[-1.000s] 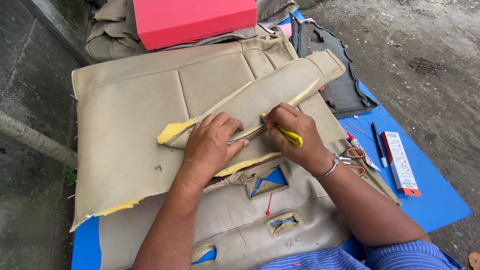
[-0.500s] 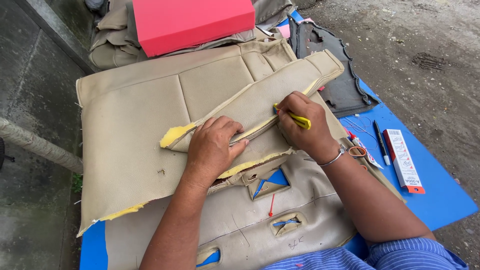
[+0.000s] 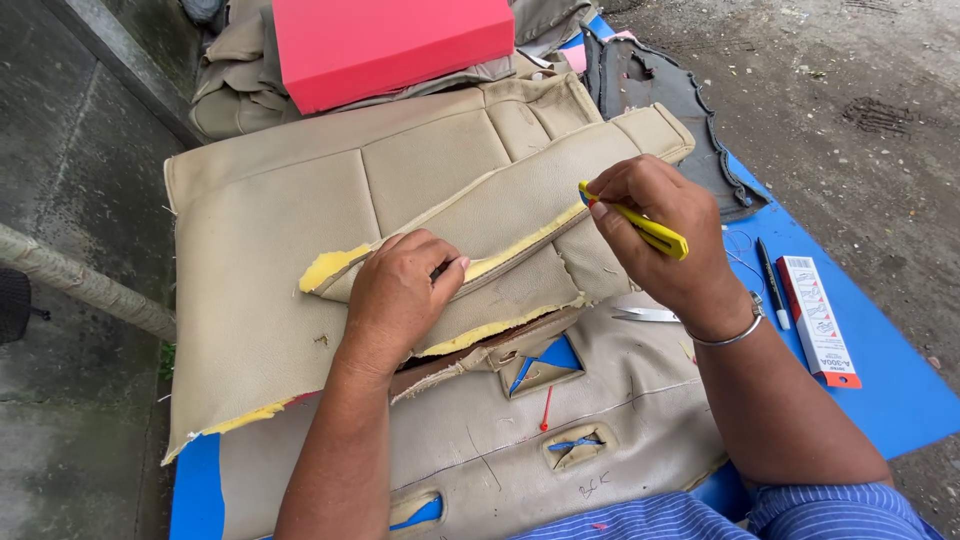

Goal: Repairing a leather seat cover by applying glue to the seams and using a utility knife to tuck the edges

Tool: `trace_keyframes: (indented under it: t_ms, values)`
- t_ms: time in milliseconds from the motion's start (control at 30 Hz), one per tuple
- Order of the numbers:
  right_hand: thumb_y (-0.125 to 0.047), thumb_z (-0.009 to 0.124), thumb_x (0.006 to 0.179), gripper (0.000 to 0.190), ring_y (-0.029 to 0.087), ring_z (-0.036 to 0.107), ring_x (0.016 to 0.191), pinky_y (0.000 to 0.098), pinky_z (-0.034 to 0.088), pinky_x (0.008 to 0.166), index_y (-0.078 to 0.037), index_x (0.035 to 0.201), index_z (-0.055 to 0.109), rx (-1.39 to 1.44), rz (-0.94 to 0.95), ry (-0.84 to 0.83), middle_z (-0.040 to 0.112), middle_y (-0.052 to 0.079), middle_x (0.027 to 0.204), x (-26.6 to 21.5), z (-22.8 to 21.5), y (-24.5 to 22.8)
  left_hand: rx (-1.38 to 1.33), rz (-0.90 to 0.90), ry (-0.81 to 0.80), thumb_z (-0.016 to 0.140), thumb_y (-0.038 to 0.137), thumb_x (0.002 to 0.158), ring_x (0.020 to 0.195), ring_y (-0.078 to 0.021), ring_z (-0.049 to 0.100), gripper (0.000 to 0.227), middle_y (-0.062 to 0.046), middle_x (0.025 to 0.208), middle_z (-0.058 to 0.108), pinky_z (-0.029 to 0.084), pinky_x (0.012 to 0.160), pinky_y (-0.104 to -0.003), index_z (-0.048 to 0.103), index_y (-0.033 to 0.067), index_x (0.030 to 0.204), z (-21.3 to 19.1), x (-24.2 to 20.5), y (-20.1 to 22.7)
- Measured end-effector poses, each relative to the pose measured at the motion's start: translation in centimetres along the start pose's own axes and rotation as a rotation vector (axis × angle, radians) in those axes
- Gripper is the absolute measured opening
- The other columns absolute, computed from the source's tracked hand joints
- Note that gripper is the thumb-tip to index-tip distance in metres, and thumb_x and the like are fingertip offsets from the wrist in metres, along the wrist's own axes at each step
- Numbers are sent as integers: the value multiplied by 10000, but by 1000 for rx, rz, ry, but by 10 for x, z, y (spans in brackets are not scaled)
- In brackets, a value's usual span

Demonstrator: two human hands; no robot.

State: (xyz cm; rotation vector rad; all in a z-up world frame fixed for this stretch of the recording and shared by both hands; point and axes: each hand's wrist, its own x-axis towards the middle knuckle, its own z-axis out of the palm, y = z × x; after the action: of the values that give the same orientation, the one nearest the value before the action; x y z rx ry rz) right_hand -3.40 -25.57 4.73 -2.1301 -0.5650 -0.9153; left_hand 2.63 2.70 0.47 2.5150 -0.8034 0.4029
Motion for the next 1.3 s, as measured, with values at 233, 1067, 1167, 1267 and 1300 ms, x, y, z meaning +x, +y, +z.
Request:
trace_keyframes:
  t_ms: [233,1067,1167,1267,1300]
  values:
    - [-10,689,900,36,418,702,797,447,544,718,-4,890,654,97,22,-243,707,195,889,7,-14,-40,-36,-39,-91,659,260,950,907,-346,705,128,-98,892,704,551,825,-475,743,164,937,-30,-5,14]
    - [-409,633,964,241,249,732,737,396,546,680,-184,1013,703,-347,252,-947,761,20,877,-19,-75,2,-105,-26,-148,722,275,876,914,-197,667,102,25,960,720,481,755,-383,766,187,906,-34,-6,7]
    - [-327,574,972,207,314,669,736,432,495,650,-171,900,688,-794,515,-868,747,61,843,-48,-86,57,-84,-37,-140,720,274,871,921,-195,668,98,31,963,723,480,754,-384,771,198,905,-35,-5,6]
    - [-347,532,983,318,401,677,874,466,518,679,-85,931,705,-993,820,-852,757,162,962,-95,-79,120,-76,-53,-149,724,282,864,926,-187,671,111,43,979,728,483,749,-378,776,200,917,-34,-7,7]
    - [-376,552,998,386,428,714,957,480,558,706,-45,1013,750,-997,932,-849,773,197,1049,-108,-76,144,-69,-69,-146,731,288,861,918,-177,671,116,53,987,726,482,733,-372,776,204,927,-34,-5,7]
